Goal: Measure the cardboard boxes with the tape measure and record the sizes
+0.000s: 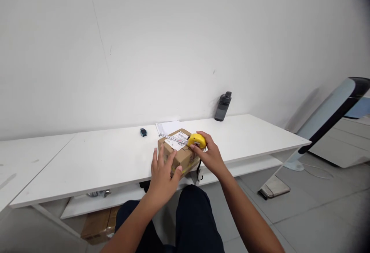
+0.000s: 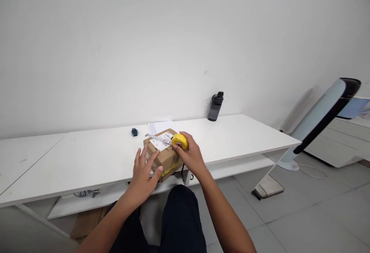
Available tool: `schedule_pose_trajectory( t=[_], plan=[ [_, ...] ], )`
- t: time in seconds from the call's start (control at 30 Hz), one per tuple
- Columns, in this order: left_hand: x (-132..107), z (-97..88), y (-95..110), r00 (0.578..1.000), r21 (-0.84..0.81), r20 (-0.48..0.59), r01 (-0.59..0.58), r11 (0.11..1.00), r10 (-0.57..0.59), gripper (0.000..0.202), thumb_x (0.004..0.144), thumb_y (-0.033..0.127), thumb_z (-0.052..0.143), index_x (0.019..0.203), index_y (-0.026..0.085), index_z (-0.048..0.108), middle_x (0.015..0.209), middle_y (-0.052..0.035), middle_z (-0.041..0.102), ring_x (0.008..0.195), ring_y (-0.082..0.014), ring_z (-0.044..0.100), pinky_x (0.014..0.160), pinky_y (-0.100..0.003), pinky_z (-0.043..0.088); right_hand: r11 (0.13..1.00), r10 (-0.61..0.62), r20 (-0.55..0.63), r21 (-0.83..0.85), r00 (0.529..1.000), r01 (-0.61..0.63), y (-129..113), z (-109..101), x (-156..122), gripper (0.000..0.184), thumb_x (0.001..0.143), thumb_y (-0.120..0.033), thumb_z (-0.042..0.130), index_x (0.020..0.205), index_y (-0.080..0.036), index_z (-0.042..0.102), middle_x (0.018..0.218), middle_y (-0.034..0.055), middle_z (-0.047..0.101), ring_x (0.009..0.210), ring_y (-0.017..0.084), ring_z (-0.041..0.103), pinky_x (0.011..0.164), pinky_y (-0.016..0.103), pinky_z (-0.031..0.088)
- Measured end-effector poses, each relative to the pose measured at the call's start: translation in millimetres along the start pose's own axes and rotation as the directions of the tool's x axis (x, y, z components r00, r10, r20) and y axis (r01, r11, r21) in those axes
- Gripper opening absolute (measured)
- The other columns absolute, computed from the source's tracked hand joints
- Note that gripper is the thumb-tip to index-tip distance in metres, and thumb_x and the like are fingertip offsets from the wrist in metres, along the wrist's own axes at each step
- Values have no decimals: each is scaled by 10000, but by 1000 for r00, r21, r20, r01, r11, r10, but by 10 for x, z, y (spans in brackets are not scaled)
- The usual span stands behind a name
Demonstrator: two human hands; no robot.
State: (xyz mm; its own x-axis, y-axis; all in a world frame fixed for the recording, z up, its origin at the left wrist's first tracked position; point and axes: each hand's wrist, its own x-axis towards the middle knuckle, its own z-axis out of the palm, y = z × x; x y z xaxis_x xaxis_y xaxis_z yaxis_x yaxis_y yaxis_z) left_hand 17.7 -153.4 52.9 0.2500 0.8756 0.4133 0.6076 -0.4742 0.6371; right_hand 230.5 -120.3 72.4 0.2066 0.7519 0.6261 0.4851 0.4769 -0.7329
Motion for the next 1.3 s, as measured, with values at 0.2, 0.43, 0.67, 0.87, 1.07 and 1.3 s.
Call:
schedule_pose_trajectory(
  t=[0.2, 0.43, 0.67, 0.87, 1.07, 1.3],
  plan=[
    [163, 107, -64, 963, 289, -67, -231, 929, 261, 499, 924, 422, 566, 1400, 274, 574, 1560, -126, 411, 1475, -379, 246, 1171, -611, 174, 994, 104, -246, -9, 964, -110, 19, -178, -119, 557, 767, -469, 732, 1255, -245, 583, 1268, 102, 633, 1120, 285, 611, 976, 467, 500],
    [73, 244, 213, 961, 295, -95, -221, 930, 259, 491, 892, 483, 594, 1354, 319, 620, 1386, -133, 585, 1280, -375, 474, 1158, -606, 159, 995, 99, -225, 6, 969, -101, -16, -237, -249, 533, 783, -448, 715, 1261, -265, 569, 1252, 85, 624, 1083, 263, 612, 936, 437, 511],
    [626, -126, 142, 979, 124, -202, 8, 992, 18, 523, 875, 447, 611, 1354, 239, 593, 1448, -141, 533, 1371, -366, 398, 1174, -542, 161, 974, 183, -81, 148, 980, -170, 153, -250, -175, 533, 784, -424, 715, 1266, -269, 547, 1192, 77, 620, 1024, 243, 607, 915, 433, 504],
    [819, -192, -108, 935, -370, 123, 355, 858, -334, 751, 779, 581, 705, 1416, 220, 541, 1418, -148, 578, 1220, -338, 583, 988, -389, 444, 970, 146, -19, 202, 989, -139, 267, -232, -108, 502, 787, -416, 711, 1246, -284, 556, 1166, 56, 619, 986, 222, 605, 878, 401, 517],
    [747, -123, -129, 934, -383, 68, 350, 855, -351, 724, 805, 595, 671, 1421, 231, 559, 1443, -126, 563, 1288, -344, 539, 1031, -387, 404, 985, 126, -51, 129, 991, -119, 178, -243, -136, 451, 802, -372, 679, 1229, -290, 557, 1192, 54, 604, 1002, 226, 595, 875, 394, 502],
    [754, -155, -158, 936, -423, 95, 347, 837, -340, 609, 787, 541, 691, 1311, 237, 637, 1309, -111, 669, 1176, -332, 616, 961, -350, 440, 997, 58, -59, 50, 997, -56, 100, -235, -184, 419, 814, -328, 649, 1221, -283, 559, 1221, 63, 598, 1061, 239, 587, 917, 399, 486]
  ],
)
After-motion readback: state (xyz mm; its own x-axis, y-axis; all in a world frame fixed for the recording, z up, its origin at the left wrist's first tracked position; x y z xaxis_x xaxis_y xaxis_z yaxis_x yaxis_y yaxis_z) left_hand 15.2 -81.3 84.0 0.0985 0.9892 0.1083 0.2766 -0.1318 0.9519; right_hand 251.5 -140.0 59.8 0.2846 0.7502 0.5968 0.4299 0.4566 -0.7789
